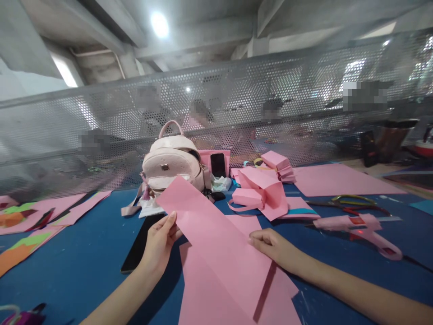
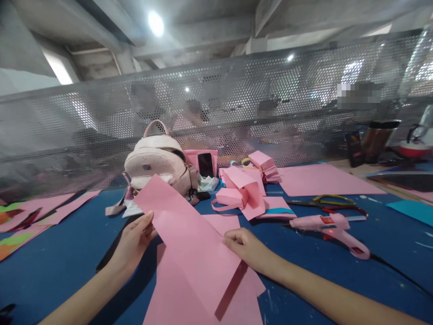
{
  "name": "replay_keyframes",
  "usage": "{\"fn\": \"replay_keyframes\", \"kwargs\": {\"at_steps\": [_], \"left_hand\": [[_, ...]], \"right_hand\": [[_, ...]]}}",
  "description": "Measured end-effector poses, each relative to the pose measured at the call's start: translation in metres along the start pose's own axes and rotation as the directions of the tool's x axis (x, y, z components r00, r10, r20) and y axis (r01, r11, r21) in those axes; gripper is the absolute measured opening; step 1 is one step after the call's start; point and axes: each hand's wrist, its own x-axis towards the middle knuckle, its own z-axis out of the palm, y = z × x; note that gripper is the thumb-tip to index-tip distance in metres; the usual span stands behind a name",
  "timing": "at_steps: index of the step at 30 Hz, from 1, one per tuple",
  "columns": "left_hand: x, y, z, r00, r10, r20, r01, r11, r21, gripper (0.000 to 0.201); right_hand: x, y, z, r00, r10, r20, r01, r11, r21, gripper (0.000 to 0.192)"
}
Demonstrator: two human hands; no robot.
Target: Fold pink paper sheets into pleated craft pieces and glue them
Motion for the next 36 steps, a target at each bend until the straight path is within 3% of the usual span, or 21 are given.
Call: {"fn": "replay_keyframes", "kwargs": {"at_steps": [5,13,21,27,36], "left_hand": [[0.000,0.002,-0.001,1.000,0.011,-0.018,-0.011,1.000,-0.001,0.029],[0.010,0.005,-0.006,0.997,0.044,-0.069,-0.046,0.999,-0.027,0.027],[0.012,0.006,-0.009,0.996,0.047,-0.074,-0.050,0.998,-0.036,0.025],[0.017,0.006,-0.013,0.992,0.043,-0.118,-0.049,0.997,-0.052,0.015],[0.022,0.005,-0.014,0.992,0.027,-0.123,-0.030,0.999,-0.024,0.007]], "right_hand": [[-0.001,0.006,0.003,0.996,0.094,-0.004,-0.094,0.995,0.041,0.056],[0.004,0.009,0.000,0.999,0.031,-0.026,-0.028,0.993,0.112,0.047],[0.001,0.010,0.005,1.000,0.006,-0.007,-0.005,0.985,0.175,0.053],[-0.001,0.005,0.000,1.000,-0.003,0.000,0.003,0.985,0.173,0.036],[-0.002,0.007,0.000,0.995,-0.063,0.074,0.041,0.962,0.269,0.041]]}}
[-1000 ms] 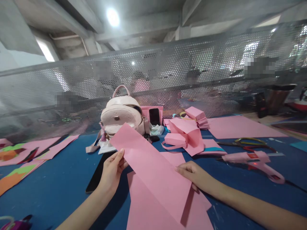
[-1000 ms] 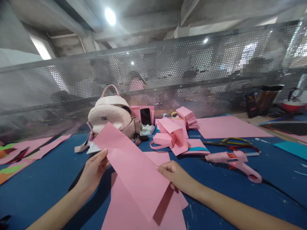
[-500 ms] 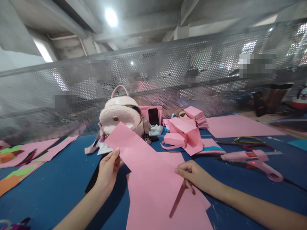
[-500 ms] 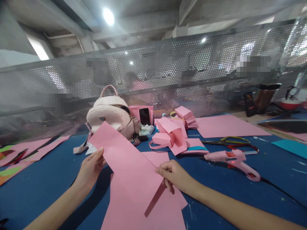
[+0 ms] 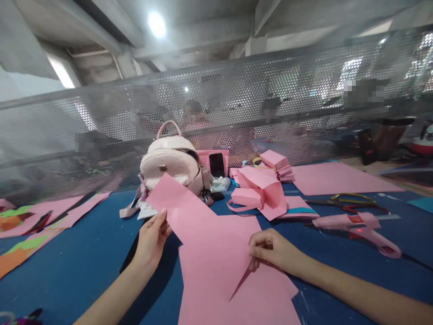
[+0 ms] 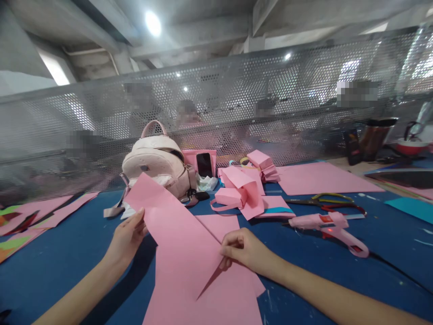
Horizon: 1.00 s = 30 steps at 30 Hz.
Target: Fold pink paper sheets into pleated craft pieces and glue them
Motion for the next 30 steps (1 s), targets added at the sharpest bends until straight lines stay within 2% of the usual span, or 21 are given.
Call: {"fn": "replay_keyframes", "kwargs": {"at_steps": [3,6,8,10,12,14,17,21,25,30], "left_hand": [[-0.001,-0.003,0.001,0.998,-0.048,0.039,0.046,0.998,0.048,0.009],[-0.011,-0.011,0.005,0.976,-0.164,0.144,0.142,0.979,0.148,0.020],[-0.023,-0.017,0.010,0.934,-0.267,0.238,0.209,0.947,0.242,0.031],[-0.036,-0.023,0.015,0.874,-0.362,0.324,0.249,0.907,0.340,0.040],[-0.049,-0.028,0.019,0.824,-0.416,0.384,0.245,0.874,0.420,0.047],[-0.057,-0.032,0.021,0.796,-0.440,0.416,0.217,0.848,0.483,0.054],[-0.062,-0.035,0.023,0.774,-0.457,0.438,0.172,0.818,0.548,0.059],[-0.061,-0.034,0.023,0.769,-0.455,0.449,0.131,0.800,0.586,0.059],[-0.059,-0.032,0.024,0.740,-0.481,0.471,0.134,0.791,0.597,0.058],[-0.057,-0.031,0.024,0.709,-0.503,0.494,0.146,0.790,0.595,0.052]], "right_hand": [[-0.001,-0.003,0.000,0.999,-0.045,0.000,0.045,0.999,-0.005,0.043],[-0.002,-0.002,0.001,0.998,-0.063,0.017,0.062,0.998,0.030,0.045],[-0.001,0.002,0.003,0.997,-0.054,0.063,0.048,0.995,0.090,0.048],[0.000,0.007,0.003,0.993,-0.066,0.099,0.049,0.986,0.159,0.046],[0.000,0.010,0.003,0.991,-0.077,0.114,0.054,0.980,0.192,0.043],[0.000,0.011,0.002,0.991,-0.070,0.115,0.049,0.983,0.174,0.042],[-0.001,0.010,0.002,0.993,-0.046,0.112,0.036,0.995,0.088,0.037],[-0.002,0.007,0.004,0.994,0.007,0.111,-0.013,0.999,0.049,0.030],[0.000,0.006,0.003,0.999,0.037,0.004,-0.038,0.999,0.036,0.033],[0.003,0.002,-0.002,0.986,0.003,-0.166,-0.008,0.999,-0.031,0.035]]}}
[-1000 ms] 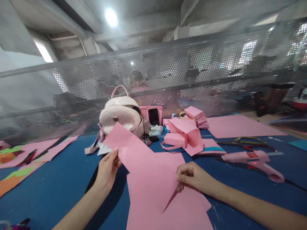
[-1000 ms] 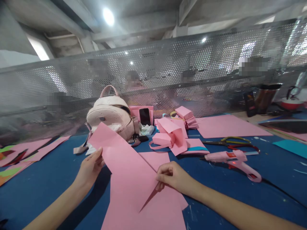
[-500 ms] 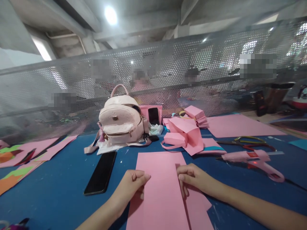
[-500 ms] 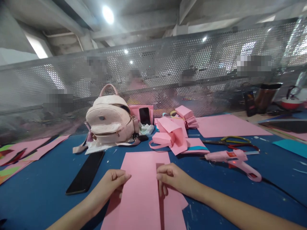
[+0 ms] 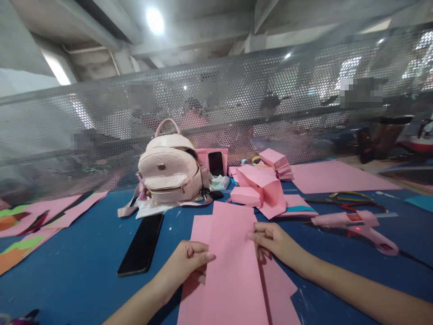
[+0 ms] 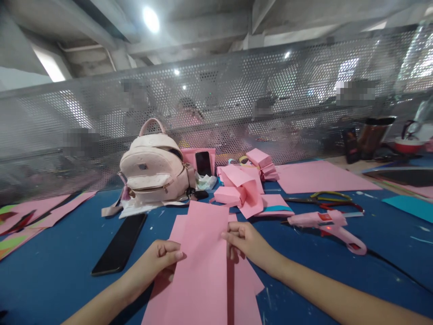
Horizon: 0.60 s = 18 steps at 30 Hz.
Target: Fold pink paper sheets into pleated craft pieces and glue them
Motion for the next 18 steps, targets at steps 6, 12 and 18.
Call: {"fn": "replay_keyframes", "kwargs": {"at_steps": [6,12,18], "left_hand": [[-0.0010,0.0036,0.0011,1.000,-0.019,0.012,0.019,1.000,0.019,0.048],[-0.0015,-0.0013,0.0009,1.000,-0.001,-0.009,0.002,0.996,0.093,0.050],[0.0028,-0.0050,-0.0047,0.985,0.124,-0.119,-0.095,0.970,0.224,0.055]], "right_hand": [[-0.0014,-0.0040,-0.0001,0.999,0.009,-0.045,-0.009,1.000,0.003,0.038],[-0.0018,-0.0048,-0.0001,0.999,0.002,-0.032,-0.002,1.000,0.014,0.038],[-0.0029,-0.0026,-0.0014,0.993,-0.020,0.117,0.014,0.999,0.049,0.038]]}}
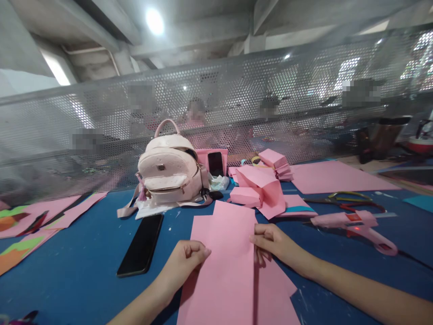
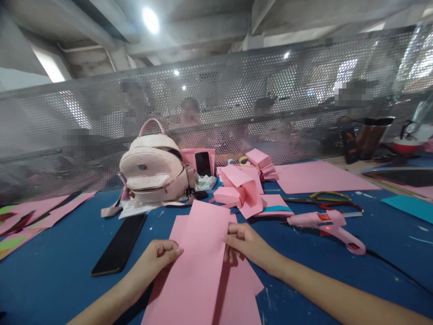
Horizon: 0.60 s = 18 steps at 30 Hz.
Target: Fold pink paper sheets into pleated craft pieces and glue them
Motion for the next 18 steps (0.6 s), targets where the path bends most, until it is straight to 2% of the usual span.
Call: {"fn": "replay_keyframes", "kwargs": {"at_steps": [3,5,7,9,11,14,18], "left_hand": [[0.003,0.003,-0.006,0.993,0.089,-0.082,-0.082,0.993,0.083,0.050],[0.004,0.005,-0.009,0.988,0.122,-0.094,-0.109,0.985,0.131,0.046],[0.003,0.007,-0.011,0.987,0.136,-0.086,-0.120,0.977,0.174,0.043],[0.001,0.008,-0.011,0.987,0.137,-0.080,-0.117,0.970,0.213,0.039],[-0.001,0.010,-0.010,0.988,0.131,-0.081,-0.108,0.963,0.248,0.036],[-0.004,0.013,-0.008,0.988,0.124,-0.088,-0.095,0.955,0.280,0.033],[-0.003,0.013,-0.007,0.991,0.108,-0.075,-0.082,0.955,0.285,0.030]], "right_hand": [[-0.003,0.001,0.002,0.985,-0.008,0.172,0.018,0.998,-0.055,0.039],[-0.005,0.002,0.003,0.980,-0.003,0.197,0.017,0.998,-0.069,0.043],[-0.005,0.002,0.003,0.992,0.001,0.127,0.005,0.999,-0.049,0.050],[-0.004,0.002,0.001,0.999,-0.012,-0.032,0.010,0.998,-0.058,0.052],[-0.002,0.002,-0.001,0.984,-0.054,-0.171,0.035,0.993,-0.110,0.046],[0.000,0.002,-0.002,0.969,-0.084,-0.231,0.048,0.987,-0.155,0.038],[0.001,0.002,-0.001,0.958,-0.088,-0.272,0.045,0.986,-0.160,0.039]]}}
